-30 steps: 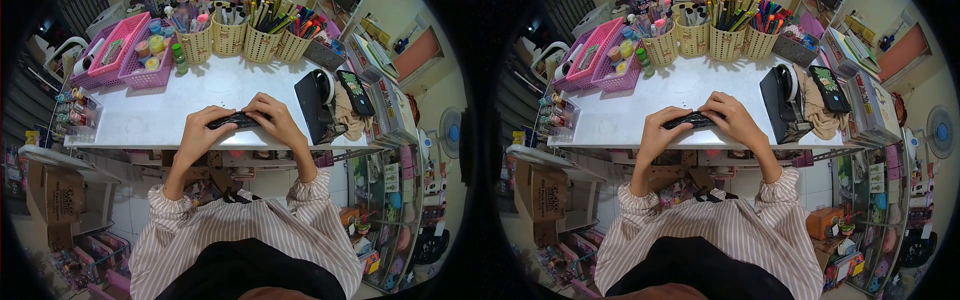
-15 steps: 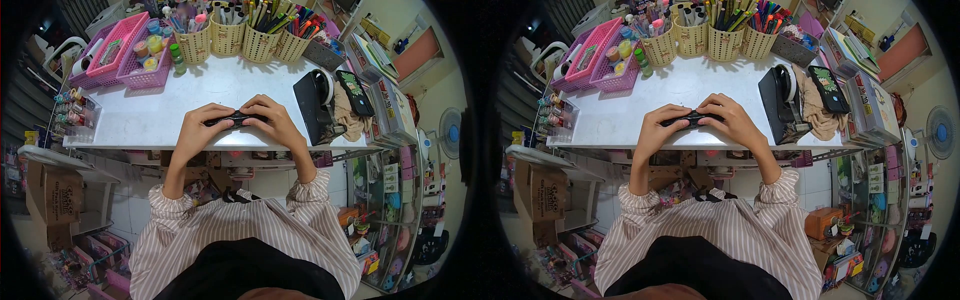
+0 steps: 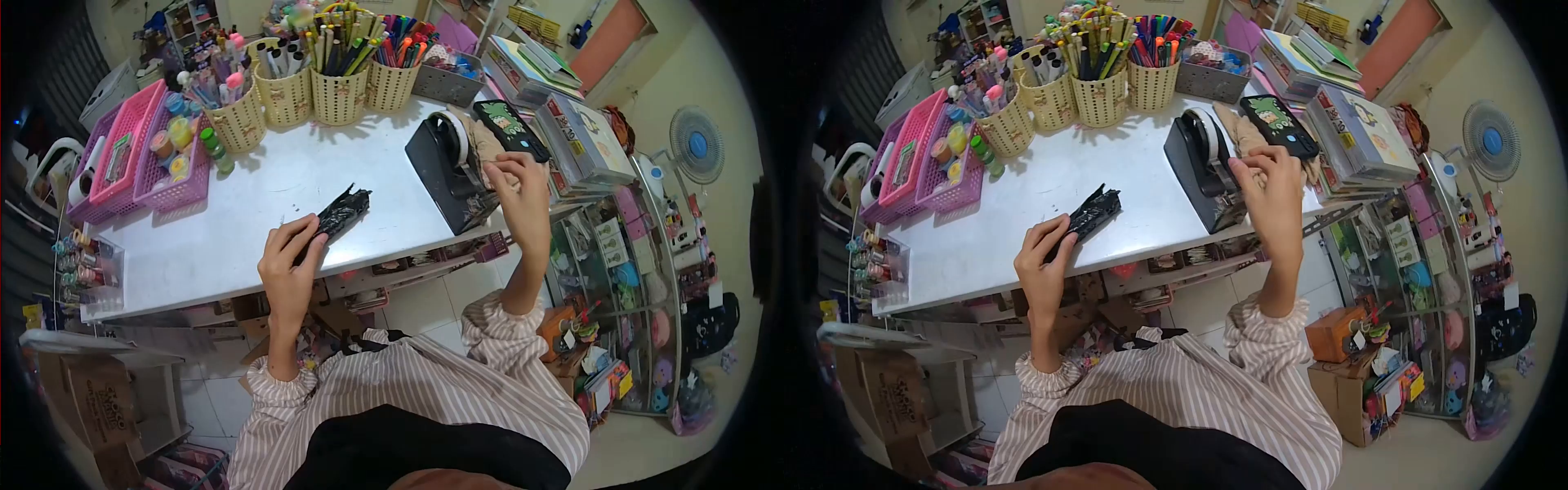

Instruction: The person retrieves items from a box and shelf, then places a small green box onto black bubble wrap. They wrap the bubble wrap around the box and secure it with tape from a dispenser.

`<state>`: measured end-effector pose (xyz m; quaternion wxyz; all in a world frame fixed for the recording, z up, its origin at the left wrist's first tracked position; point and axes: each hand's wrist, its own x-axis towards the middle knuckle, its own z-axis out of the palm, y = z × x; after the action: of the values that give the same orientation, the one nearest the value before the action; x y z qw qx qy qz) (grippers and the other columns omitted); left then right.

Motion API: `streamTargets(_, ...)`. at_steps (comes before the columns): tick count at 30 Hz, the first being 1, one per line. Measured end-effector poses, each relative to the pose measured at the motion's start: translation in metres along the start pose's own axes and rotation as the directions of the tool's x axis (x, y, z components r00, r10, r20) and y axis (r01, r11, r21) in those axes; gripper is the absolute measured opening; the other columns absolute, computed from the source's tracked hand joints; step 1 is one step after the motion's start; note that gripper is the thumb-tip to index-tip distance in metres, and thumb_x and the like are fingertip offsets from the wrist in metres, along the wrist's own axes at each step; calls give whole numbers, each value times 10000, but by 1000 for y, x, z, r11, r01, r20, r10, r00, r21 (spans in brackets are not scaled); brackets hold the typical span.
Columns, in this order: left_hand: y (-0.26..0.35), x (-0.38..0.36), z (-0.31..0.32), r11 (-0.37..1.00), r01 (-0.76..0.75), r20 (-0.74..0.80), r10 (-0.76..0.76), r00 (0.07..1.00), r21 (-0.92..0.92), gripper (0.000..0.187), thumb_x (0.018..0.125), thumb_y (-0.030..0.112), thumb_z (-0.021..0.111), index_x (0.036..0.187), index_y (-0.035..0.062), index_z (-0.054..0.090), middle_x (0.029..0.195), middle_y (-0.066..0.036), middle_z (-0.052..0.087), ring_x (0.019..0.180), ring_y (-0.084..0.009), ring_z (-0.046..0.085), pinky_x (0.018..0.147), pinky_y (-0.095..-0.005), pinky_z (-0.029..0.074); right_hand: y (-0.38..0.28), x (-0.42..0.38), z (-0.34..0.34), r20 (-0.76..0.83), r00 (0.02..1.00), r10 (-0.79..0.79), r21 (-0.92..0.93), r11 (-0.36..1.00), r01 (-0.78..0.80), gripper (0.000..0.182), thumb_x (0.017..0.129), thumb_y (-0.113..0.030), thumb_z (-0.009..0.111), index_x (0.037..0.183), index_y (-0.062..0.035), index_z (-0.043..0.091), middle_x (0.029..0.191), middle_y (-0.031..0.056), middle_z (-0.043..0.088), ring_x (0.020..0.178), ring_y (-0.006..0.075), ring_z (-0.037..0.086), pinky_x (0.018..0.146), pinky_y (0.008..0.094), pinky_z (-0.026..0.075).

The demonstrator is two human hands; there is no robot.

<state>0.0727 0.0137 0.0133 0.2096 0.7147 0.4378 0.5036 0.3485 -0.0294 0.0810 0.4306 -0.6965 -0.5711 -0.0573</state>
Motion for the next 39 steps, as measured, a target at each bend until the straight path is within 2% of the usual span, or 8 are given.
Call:
streamTargets(1,-2,-1,1,1000,-3,7,3,1000,-8,237,728,5,677,964,-7,670,938,-92,651,838,-191,608,757,-279,465,13,5,0,117,991,70,-29,997,-67,229,782,-200,659,876,8,651,926,100,607,880,254,527,804,314,396)
streamTargets(2,-5,-1,1,1000,-31,0,31,1000,1,237,728,6,678,965,-5,671,937,-90,650,833,-191,606,754,-281,465,21,10,0,261,959,111,136,979,-151,280,781,-243,660,824,34,645,892,98,624,847,225,550,771,295,408)
streamTargets(9,-11,0,1,990,-135,-2,135,991,34,226,721,29,689,946,6,670,936,-71,648,781,-199,575,693,-297,473,21,24,-10,538,813,222,113,937,-330,275,776,-218,655,779,57,643,692,67,606,670,107,532,622,258,423)
streamTargets(21,-8,-1,-1,995,-99,24,99,995,29,235,747,10,670,982,-1,665,942,-99,643,853,-199,605,759,-288,467,26,38,-14,552,830,81,205,951,-230,260,838,-208,576,737,29,613,643,29,557,590,92,444,569,263,374)
streamTargets(28,-13,0,-3,994,-110,25,110,994,20,235,751,6,665,985,-1,664,944,-104,642,850,-204,613,761,-289,471,17,36,-46,639,724,260,124,894,-431,325,884,-274,553,676,-26,578,620,-33,517,553,37,397,485,217,317)
streamTargets(33,-11,1,-5,994,-108,42,107,993,22,239,754,4,662,993,1,662,948,-103,642,851,-205,616,761,-290,473,21,1,-48,562,769,304,180,863,-473,298,874,-277,580,669,-63,554,584,-60,471,509,17,369,445,187,272)
streamTargets(37,-12,0,-5,994,-103,49,102,994,26,241,751,6,665,992,7,664,952,-99,644,856,-204,617,764,-293,473,22,-30,-37,499,780,377,328,752,-572,257,872,-265,591,710,-67,565,628,-66,495,505,1,369,420,170,269)
streamTargets(39,-11,1,-4,995,-100,40,99,994,29,240,750,8,667,990,11,667,957,-96,645,860,-203,617,766,-297,474,29,-49,-20,447,771,453,541,550,-636,209,878,-241,588,782,-56,577,660,-66,510,492,1,362,418,167,270)
